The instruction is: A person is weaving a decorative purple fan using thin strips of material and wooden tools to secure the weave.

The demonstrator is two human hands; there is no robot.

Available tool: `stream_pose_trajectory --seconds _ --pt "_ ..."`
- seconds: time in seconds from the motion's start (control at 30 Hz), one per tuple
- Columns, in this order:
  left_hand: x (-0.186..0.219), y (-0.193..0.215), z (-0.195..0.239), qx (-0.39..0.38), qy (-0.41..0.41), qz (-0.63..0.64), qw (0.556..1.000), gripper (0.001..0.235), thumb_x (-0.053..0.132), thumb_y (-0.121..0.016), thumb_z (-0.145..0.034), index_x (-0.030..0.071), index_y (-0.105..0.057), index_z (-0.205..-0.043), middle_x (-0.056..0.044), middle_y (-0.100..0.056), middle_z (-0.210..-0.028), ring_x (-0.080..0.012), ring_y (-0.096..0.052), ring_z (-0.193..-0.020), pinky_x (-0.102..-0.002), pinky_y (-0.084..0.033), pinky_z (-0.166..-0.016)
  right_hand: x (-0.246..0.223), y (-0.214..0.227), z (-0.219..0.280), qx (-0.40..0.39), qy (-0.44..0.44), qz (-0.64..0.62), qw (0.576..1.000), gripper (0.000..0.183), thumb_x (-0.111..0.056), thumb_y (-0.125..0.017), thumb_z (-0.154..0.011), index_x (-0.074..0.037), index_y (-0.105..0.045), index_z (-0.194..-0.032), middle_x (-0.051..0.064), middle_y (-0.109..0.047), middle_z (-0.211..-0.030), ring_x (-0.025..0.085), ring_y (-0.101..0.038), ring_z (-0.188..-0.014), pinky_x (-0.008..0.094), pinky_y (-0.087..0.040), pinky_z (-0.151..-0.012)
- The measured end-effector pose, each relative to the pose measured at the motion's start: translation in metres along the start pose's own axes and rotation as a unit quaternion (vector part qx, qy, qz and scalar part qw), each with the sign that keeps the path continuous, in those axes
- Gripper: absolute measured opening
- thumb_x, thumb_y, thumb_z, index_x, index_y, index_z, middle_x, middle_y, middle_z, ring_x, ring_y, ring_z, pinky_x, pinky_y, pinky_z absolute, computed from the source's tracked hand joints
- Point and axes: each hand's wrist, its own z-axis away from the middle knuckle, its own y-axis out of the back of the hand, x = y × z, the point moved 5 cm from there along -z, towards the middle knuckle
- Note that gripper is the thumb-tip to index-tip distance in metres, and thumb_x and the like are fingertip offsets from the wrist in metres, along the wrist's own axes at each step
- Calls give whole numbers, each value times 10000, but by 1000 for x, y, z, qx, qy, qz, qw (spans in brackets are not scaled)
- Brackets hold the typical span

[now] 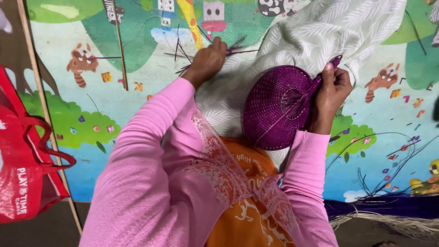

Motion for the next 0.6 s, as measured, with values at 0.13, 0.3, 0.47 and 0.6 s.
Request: stream_pose_trajectory --seconds 0.13,0.3,0.47,0.6 --pt "-33 53 -4 -166 174 198 950 317 232 -253 -1150 -6 -458 -1191 -82 -524 -764 -151 -439 -498 -292 -342 -304 0 1 0 0 -4 1 1000 344 -280 -786 -1012 -144 -537 -817 -70 -436 -737 49 -366 -700 253 -315 -632" --pt "-78 20 -1 -7 -1 -87 996 337 -80 -698 -842 -10 -593 -1155 -155 -596 -993 -278 -621 -570 -389 -510 -387 2 2 -1 1 12 14 1000 343 -278 -789 -1020 -132 -551 -820 -57 -455 -745 58 -380 -714 266 -327 -637" --pt "-75 31 4 24 -56 -102 993 378 -69 -790 -795 -19 -620 -1129 -144 -581 -1039 -199 -590 -591 -311 -512 -367 8 3 -2 6 6 4 1000 323 -309 -797 -996 -125 -581 -840 -56 -475 -732 57 -395 -703 265 -331 -627" --pt "-83 25 14 93 -84 -77 989 296 -20 -803 -819 29 -622 -1048 -117 -572 -1041 -208 -579 -588 -322 -482 -369 5 2 -1 6 9 6 1000 338 -304 -796 -1002 -126 -567 -827 -53 -446 -707 63 -378 -686 274 -313 -613"
